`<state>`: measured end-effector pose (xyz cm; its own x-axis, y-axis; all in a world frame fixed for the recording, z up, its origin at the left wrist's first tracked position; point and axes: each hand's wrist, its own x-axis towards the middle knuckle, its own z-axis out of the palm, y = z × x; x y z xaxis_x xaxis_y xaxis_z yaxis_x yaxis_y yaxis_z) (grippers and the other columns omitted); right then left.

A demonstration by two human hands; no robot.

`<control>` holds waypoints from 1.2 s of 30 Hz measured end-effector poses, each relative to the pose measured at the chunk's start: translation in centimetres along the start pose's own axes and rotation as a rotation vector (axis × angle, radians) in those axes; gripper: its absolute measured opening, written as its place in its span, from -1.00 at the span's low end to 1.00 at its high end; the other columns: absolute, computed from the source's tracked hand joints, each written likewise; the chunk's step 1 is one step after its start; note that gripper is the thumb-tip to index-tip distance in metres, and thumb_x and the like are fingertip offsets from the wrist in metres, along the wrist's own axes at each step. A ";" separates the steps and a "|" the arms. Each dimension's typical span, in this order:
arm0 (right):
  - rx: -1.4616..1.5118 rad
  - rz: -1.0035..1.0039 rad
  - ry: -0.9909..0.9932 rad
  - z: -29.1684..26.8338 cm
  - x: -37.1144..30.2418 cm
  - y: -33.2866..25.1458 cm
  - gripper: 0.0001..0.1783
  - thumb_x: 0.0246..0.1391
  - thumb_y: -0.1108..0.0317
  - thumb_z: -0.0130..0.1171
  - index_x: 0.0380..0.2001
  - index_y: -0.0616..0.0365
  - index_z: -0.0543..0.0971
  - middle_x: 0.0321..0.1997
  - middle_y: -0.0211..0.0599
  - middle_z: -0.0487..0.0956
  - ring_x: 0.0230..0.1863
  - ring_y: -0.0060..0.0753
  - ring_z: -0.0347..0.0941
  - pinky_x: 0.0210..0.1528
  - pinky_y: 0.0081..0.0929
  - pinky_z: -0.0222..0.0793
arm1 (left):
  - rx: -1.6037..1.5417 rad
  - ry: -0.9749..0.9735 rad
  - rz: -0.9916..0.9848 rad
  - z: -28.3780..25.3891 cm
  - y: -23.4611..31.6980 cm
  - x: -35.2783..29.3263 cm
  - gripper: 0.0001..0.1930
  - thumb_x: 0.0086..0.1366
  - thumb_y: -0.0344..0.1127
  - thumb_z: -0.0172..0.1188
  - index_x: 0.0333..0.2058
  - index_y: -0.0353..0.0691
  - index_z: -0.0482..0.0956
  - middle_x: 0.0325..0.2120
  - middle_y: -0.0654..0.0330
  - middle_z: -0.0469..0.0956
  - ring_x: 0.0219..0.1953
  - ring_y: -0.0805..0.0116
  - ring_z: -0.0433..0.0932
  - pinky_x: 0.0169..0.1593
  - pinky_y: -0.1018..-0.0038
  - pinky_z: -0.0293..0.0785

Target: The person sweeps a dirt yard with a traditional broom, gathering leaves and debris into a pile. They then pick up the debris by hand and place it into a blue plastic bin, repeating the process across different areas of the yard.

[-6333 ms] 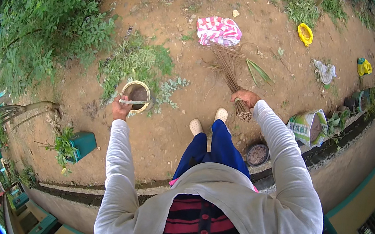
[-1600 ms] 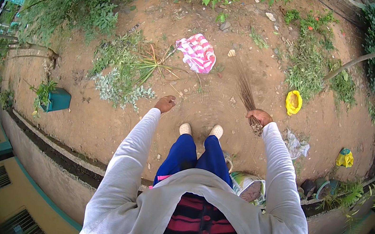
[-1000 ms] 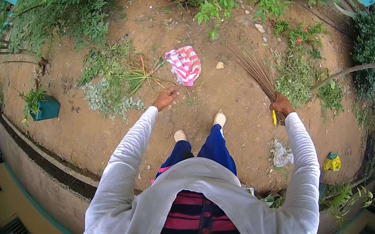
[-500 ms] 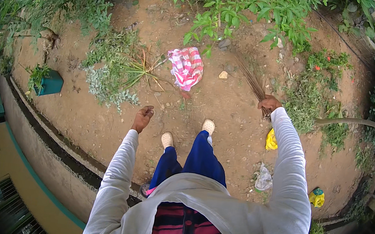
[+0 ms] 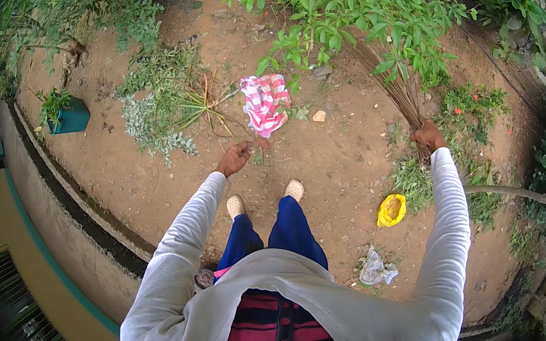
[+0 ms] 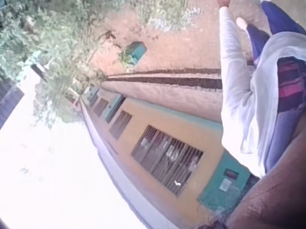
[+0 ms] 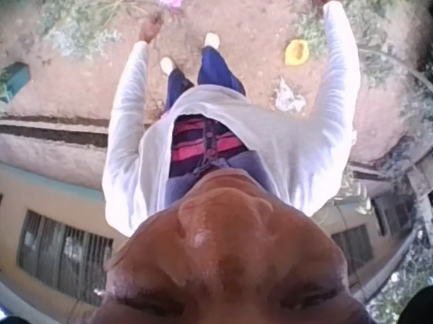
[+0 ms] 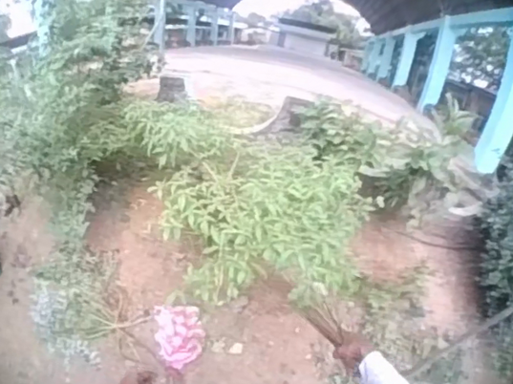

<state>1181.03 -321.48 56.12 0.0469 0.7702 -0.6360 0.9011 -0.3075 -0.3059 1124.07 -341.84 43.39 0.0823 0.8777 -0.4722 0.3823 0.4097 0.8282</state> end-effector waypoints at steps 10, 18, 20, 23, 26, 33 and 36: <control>-0.427 0.234 0.035 9.9 8.1 -11.4 -0.62 -0.01 0.36 0.11 -0.07 0.17 0.54 0.06 -0.10 0.50 0.11 -0.14 0.43 0.07 -0.26 0.41 | 0.115 0.079 -0.079 -2.6 -3.3 -4.8 -0.69 0.26 -0.43 0.04 -0.01 -0.25 0.45 -0.30 0.12 0.56 -0.25 0.37 0.51 -0.12 0.48 0.43; -0.594 0.272 -0.121 8.0 2.3 -2.8 -0.50 -0.16 0.37 0.21 -0.03 0.12 0.53 0.08 -0.13 0.50 0.05 -0.19 0.48 -0.04 -0.31 0.47 | 0.042 0.098 -0.018 -1.4 -3.1 -2.3 -0.70 0.26 -0.44 0.06 -0.02 -0.24 0.46 -0.33 0.21 0.54 -0.28 0.45 0.47 -0.15 0.52 0.41; -0.600 0.173 -0.214 6.4 0.0 -2.4 -0.38 -0.28 0.37 0.25 0.00 0.13 0.50 0.04 -0.11 0.52 -0.01 -0.18 0.51 -0.07 -0.32 0.48 | 0.071 0.068 -0.002 -0.6 -2.0 -1.1 -0.69 0.26 -0.46 0.06 0.00 -0.25 0.46 -0.30 0.24 0.53 -0.26 0.48 0.46 -0.12 0.54 0.39; -0.352 0.099 -0.291 2.2 -2.9 0.2 -0.19 -0.44 0.40 0.31 0.09 0.12 0.42 -0.07 -0.11 0.58 -0.10 -0.20 0.54 -0.11 -0.32 0.47 | 0.131 0.003 0.036 0.0 0.0 0.4 -0.68 0.27 -0.46 0.05 0.01 -0.26 0.45 -0.27 0.21 0.54 -0.22 0.45 0.48 -0.09 0.54 0.39; -0.153 0.038 -0.384 -3.5 -5.7 1.7 -0.04 -0.52 0.43 0.41 0.17 0.08 0.36 -0.06 -0.18 0.58 -0.10 -0.27 0.51 -0.06 -0.37 0.43 | 0.059 -0.039 0.099 0.4 0.9 1.2 -0.67 0.27 -0.45 0.04 0.02 -0.26 0.44 -0.27 0.20 0.53 -0.21 0.44 0.47 -0.08 0.54 0.39; -0.224 0.043 -0.162 -4.5 -3.9 0.0 0.00 -0.48 0.37 0.41 0.21 0.11 0.29 -0.03 -0.02 0.55 -0.08 -0.12 0.52 -0.02 -0.35 0.43 | 0.112 -0.012 0.056 0.7 -0.9 1.3 -0.66 0.24 -0.47 0.05 0.02 -0.25 0.44 -0.28 0.19 0.53 -0.24 0.45 0.47 -0.10 0.53 0.40; -0.315 0.042 0.082 1.4 0.0 -1.5 -0.14 -0.43 0.38 0.33 0.13 0.16 0.38 -0.11 0.05 0.57 -0.11 -0.07 0.55 -0.10 -0.32 0.49 | 0.161 -0.022 0.020 0.4 -0.5 0.4 -0.66 0.24 -0.48 0.05 0.02 -0.24 0.45 -0.28 0.19 0.53 -0.24 0.45 0.47 -0.10 0.53 0.41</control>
<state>1179.02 -321.82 55.58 0.1100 0.8070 -0.5802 0.9861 -0.1620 -0.0382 1124.29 -341.80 42.64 0.1104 0.8790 -0.4638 0.5229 0.3455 0.7793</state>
